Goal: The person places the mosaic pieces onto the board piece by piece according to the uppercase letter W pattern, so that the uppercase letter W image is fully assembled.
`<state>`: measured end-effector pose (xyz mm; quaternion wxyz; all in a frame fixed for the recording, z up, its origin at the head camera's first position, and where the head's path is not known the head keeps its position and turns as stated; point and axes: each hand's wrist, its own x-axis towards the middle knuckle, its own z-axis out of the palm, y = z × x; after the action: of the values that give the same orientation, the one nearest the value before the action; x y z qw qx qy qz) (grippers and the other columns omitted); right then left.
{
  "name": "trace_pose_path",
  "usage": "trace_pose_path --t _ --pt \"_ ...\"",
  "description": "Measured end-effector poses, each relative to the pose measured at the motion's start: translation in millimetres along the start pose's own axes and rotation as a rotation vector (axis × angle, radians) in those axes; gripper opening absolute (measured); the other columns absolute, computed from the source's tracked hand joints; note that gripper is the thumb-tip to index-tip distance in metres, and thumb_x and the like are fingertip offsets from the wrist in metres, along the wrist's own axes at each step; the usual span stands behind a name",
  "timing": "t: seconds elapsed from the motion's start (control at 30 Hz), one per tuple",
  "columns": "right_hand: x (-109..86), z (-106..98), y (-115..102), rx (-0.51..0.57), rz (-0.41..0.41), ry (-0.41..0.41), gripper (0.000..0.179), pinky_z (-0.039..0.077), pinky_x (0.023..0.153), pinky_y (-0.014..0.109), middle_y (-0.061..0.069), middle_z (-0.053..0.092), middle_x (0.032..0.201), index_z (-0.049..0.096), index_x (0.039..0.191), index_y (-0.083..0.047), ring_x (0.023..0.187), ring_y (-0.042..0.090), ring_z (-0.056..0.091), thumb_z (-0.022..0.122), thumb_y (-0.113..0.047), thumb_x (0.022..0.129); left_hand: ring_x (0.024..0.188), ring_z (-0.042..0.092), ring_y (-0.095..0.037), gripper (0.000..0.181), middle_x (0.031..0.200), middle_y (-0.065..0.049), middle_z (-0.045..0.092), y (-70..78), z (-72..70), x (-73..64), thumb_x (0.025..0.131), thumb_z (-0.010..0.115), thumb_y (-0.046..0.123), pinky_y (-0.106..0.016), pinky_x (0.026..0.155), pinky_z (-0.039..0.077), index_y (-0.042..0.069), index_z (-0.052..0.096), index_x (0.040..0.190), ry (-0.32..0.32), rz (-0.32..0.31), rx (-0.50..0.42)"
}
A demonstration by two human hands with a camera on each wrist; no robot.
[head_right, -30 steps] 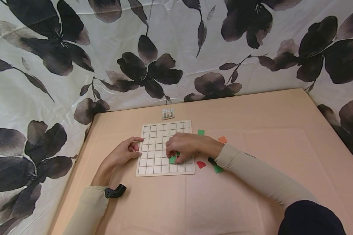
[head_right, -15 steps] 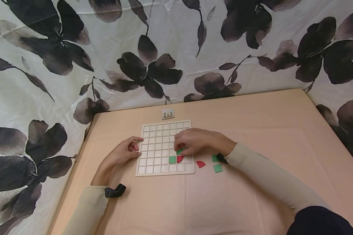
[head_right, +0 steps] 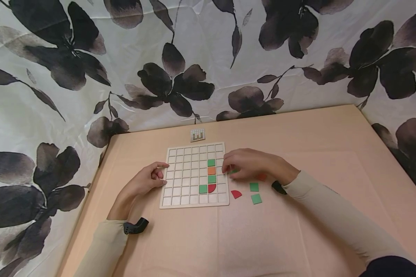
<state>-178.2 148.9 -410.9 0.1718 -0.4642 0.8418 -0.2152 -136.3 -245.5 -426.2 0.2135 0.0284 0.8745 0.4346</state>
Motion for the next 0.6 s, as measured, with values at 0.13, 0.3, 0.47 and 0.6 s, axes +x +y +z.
trace_pose_path --t 0.13,0.3,0.47,0.6 --pt "-13.0 -1 10 0.003 0.029 0.025 0.019 0.051 0.093 0.033 -0.014 0.063 0.104 0.074 0.108 -0.024 0.098 0.006 0.055 0.077 -0.023 0.089 0.076 0.047 -0.020 0.057 0.094 -0.011 0.052 -0.5 0.1 0.2 0.087 0.074 -0.004 -0.024 0.059 0.040 0.008 0.055 0.139 0.002 -0.001 0.004" --pt "-28.5 -4 17 -0.016 0.080 0.050 0.019 0.050 0.089 0.032 -0.013 0.062 0.100 0.074 0.108 -0.024 0.095 0.007 0.054 0.078 -0.023 0.089 0.077 0.047 -0.021 0.057 0.094 -0.011 0.052 -0.7 -0.2 0.4 0.086 0.074 -0.004 -0.024 0.060 0.040 0.008 0.055 0.139 0.004 -0.003 0.001" --pt "-43.6 -7 22 -0.058 0.120 0.065 0.020 0.051 0.088 0.034 -0.014 0.063 0.101 0.074 0.106 -0.024 0.093 0.007 0.055 0.080 -0.023 0.087 0.077 0.047 -0.021 0.057 0.094 -0.011 0.052 -0.5 0.1 0.8 0.086 0.074 -0.004 -0.024 0.060 0.040 0.008 0.055 0.139 0.006 -0.010 -0.004" --pt "-52.9 -6 26 -0.100 0.146 0.080 0.020 0.052 0.087 0.034 -0.014 0.063 0.099 0.075 0.105 -0.025 0.091 0.006 0.055 0.082 -0.025 0.086 0.077 0.047 -0.021 0.057 0.095 -0.011 0.052 -0.6 0.3 1.0 0.086 0.074 -0.004 -0.024 0.060 0.040 0.009 0.055 0.139 0.007 -0.013 -0.005"
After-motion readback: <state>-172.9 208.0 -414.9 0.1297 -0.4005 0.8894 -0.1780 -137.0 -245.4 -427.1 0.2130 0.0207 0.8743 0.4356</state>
